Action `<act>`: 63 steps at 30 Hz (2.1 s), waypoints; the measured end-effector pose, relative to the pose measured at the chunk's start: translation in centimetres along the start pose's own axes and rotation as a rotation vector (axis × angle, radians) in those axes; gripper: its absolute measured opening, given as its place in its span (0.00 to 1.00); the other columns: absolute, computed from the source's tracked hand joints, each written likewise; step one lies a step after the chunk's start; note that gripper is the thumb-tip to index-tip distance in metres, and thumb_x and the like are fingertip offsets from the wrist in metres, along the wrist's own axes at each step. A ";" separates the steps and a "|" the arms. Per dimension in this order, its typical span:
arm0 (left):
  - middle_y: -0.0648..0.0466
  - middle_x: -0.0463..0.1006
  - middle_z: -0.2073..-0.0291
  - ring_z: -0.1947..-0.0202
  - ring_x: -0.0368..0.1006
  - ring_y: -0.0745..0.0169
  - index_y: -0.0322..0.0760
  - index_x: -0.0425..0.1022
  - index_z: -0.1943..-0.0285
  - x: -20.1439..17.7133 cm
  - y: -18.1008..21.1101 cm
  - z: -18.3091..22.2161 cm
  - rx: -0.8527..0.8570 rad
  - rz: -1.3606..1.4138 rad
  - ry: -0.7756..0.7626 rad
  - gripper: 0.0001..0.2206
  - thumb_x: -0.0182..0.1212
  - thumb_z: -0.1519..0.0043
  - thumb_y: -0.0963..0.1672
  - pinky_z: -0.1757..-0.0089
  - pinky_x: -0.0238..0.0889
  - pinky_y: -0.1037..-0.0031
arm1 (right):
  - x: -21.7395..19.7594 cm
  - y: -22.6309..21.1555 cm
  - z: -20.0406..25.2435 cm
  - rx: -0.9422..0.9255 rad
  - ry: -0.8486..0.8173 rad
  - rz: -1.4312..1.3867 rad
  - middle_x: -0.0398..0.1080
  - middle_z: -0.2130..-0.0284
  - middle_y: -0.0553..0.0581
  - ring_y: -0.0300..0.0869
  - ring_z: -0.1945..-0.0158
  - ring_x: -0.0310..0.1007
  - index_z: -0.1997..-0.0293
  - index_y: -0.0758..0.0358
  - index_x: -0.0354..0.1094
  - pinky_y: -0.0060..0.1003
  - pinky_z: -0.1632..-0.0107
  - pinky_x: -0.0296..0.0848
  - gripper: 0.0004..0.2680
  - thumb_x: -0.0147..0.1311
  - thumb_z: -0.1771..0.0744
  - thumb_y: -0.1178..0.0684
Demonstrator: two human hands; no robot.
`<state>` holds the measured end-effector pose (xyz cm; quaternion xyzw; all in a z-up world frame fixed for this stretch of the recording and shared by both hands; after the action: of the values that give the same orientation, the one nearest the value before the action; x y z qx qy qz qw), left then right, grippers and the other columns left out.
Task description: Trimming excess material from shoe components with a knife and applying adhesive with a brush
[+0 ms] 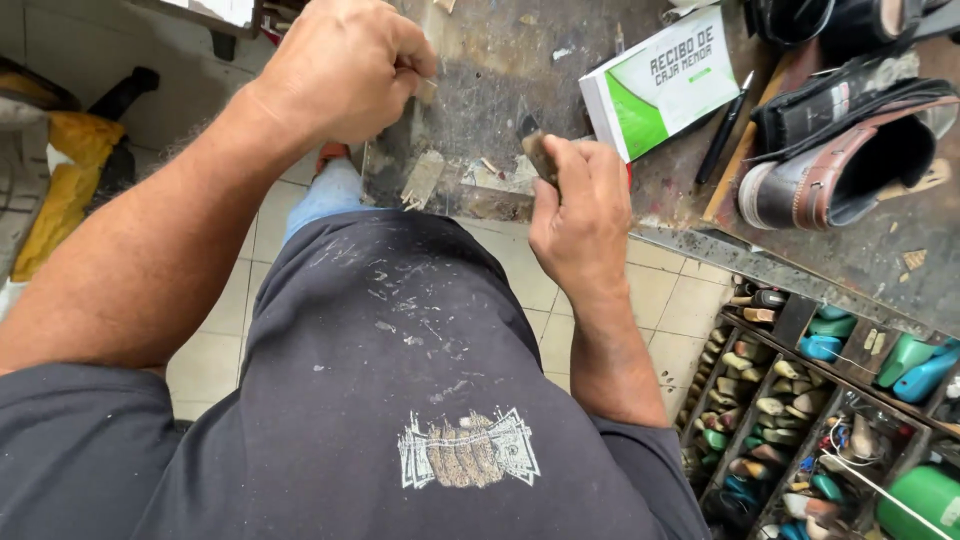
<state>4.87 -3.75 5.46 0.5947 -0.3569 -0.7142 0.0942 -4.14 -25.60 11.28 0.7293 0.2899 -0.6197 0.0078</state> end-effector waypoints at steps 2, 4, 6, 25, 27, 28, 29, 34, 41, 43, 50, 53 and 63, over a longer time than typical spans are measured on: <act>0.56 0.85 0.62 0.62 0.79 0.53 0.45 0.86 0.58 -0.1 -0.4 -0.3 0.007 -0.043 -0.040 0.08 0.60 0.38 0.41 0.61 0.71 0.58 | -0.7 0.0 0.1 0.023 -0.002 -0.073 0.65 0.54 0.65 0.54 0.52 0.67 0.39 0.65 0.63 0.48 0.51 0.72 0.17 0.56 0.34 0.67; 0.59 0.85 0.61 0.63 0.79 0.49 0.50 0.85 0.56 -0.6 -0.6 -0.9 0.039 -0.136 -0.020 0.10 0.58 0.39 0.43 0.65 0.72 0.52 | -1.7 0.1 -0.3 0.099 0.033 -0.141 0.61 0.51 0.62 0.55 0.52 0.74 0.37 0.65 0.64 0.49 0.55 0.79 0.16 0.53 0.32 0.68; 0.56 0.83 0.62 0.61 0.77 0.47 0.51 0.86 0.57 -0.6 -0.2 -1.4 0.106 -0.165 -0.041 0.07 0.64 0.40 0.46 0.62 0.70 0.53 | -1.7 -0.4 -0.6 0.107 0.023 -0.107 0.60 0.52 0.61 0.56 0.52 0.72 0.37 0.64 0.64 0.51 0.55 0.78 0.16 0.53 0.33 0.68; 0.58 0.67 0.60 0.54 0.60 0.50 0.64 0.85 0.63 -0.5 0.1 0.4 0.509 -0.119 0.083 0.03 0.69 0.35 0.50 0.56 0.51 0.56 | 2.3 -3.0 -3.5 0.110 -0.118 0.003 0.62 0.62 0.49 0.43 0.63 0.68 0.52 0.52 0.71 0.41 0.68 0.70 0.08 0.63 0.34 0.52; 0.58 0.67 0.60 0.54 0.59 0.50 0.63 0.86 0.61 -0.3 0.8 -0.5 0.507 -0.106 0.005 0.03 0.70 0.38 0.48 0.55 0.52 0.56 | 2.4 -2.9 -3.3 0.120 -0.110 -0.004 0.62 0.63 0.49 0.42 0.63 0.68 0.52 0.52 0.72 0.40 0.67 0.70 0.08 0.63 0.34 0.52; 0.57 0.67 0.60 0.54 0.59 0.50 0.61 0.87 0.59 0.1 1.0 -0.8 0.498 -0.098 -0.071 0.06 0.71 0.42 0.46 0.53 0.52 0.57 | 2.5 -2.8 -3.2 0.125 -0.104 -0.016 0.63 0.63 0.49 0.41 0.62 0.68 0.52 0.52 0.72 0.39 0.65 0.70 0.08 0.63 0.34 0.52; 0.57 0.67 0.60 0.54 0.59 0.50 0.61 0.87 0.59 -0.5 1.5 -1.4 0.496 -0.097 -0.068 0.06 0.71 0.42 0.46 0.53 0.52 0.57 | 2.5 -2.8 -3.4 0.122 -0.106 -0.015 0.63 0.63 0.49 0.41 0.62 0.68 0.52 0.52 0.72 0.39 0.65 0.70 0.08 0.63 0.34 0.52; 0.51 0.77 0.56 0.57 0.75 0.48 0.47 0.86 0.53 -0.5 1.0 -3.8 0.448 0.005 -0.084 0.06 0.67 0.33 0.47 0.68 0.71 0.52 | 2.4 -3.7 -4.3 0.070 -0.090 0.001 0.63 0.62 0.50 0.42 0.64 0.68 0.49 0.54 0.72 0.38 0.68 0.70 0.09 0.63 0.33 0.52; 0.52 0.80 0.57 0.57 0.77 0.44 0.51 0.81 0.51 2.1 -0.9 -6.3 0.196 -0.154 -0.212 0.16 0.72 0.43 0.54 0.66 0.70 0.50 | 3.7 -3.4 -6.2 0.049 -0.141 0.080 0.62 0.62 0.51 0.46 0.66 0.68 0.53 0.51 0.73 0.45 0.72 0.69 0.07 0.62 0.33 0.47; 0.53 0.81 0.58 0.60 0.77 0.47 0.51 0.80 0.49 2.8 -1.4 -6.7 0.179 -0.152 -0.203 0.18 0.73 0.45 0.54 0.68 0.69 0.53 | 4.4 -3.1 -6.4 0.045 -0.155 0.126 0.62 0.62 0.51 0.46 0.69 0.67 0.53 0.49 0.72 0.46 0.72 0.70 0.08 0.63 0.33 0.45; 0.54 0.81 0.62 0.61 0.77 0.49 0.48 0.80 0.49 2.0 -0.9 -6.4 0.127 -0.085 -0.271 0.20 0.72 0.44 0.56 0.67 0.69 0.54 | 4.6 -3.0 -6.5 0.059 -0.176 0.114 0.61 0.63 0.49 0.45 0.69 0.68 0.53 0.47 0.74 0.45 0.72 0.70 0.07 0.63 0.33 0.46; 0.52 0.80 0.57 0.59 0.76 0.48 0.49 0.79 0.48 2.3 -0.9 -6.6 0.102 -0.114 -0.273 0.21 0.75 0.47 0.54 0.67 0.69 0.54 | 4.5 -2.9 -6.9 0.046 -0.177 0.139 0.61 0.63 0.49 0.45 0.69 0.68 0.54 0.47 0.74 0.46 0.74 0.69 0.07 0.63 0.33 0.45; 0.59 0.80 0.63 0.63 0.76 0.51 0.54 0.77 0.58 2.7 -1.2 -7.1 -0.003 -0.116 -0.276 0.19 0.79 0.54 0.55 0.72 0.68 0.53 | 3.9 -4.5 -7.1 -0.090 -0.116 0.246 0.58 0.66 0.52 0.45 0.74 0.63 0.57 0.51 0.73 0.42 0.77 0.63 0.06 0.65 0.34 0.48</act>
<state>11.00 -7.21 2.33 0.5102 -0.3305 -0.7940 0.0038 0.56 -17.65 10.94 0.7212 0.2247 -0.6416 0.1331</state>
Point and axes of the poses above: each hand's wrist, its own z-axis away from the middle knuckle, its own x-axis out of the palm, y = z × x, the point moved 8 cm from there along -z, towards the middle knuckle
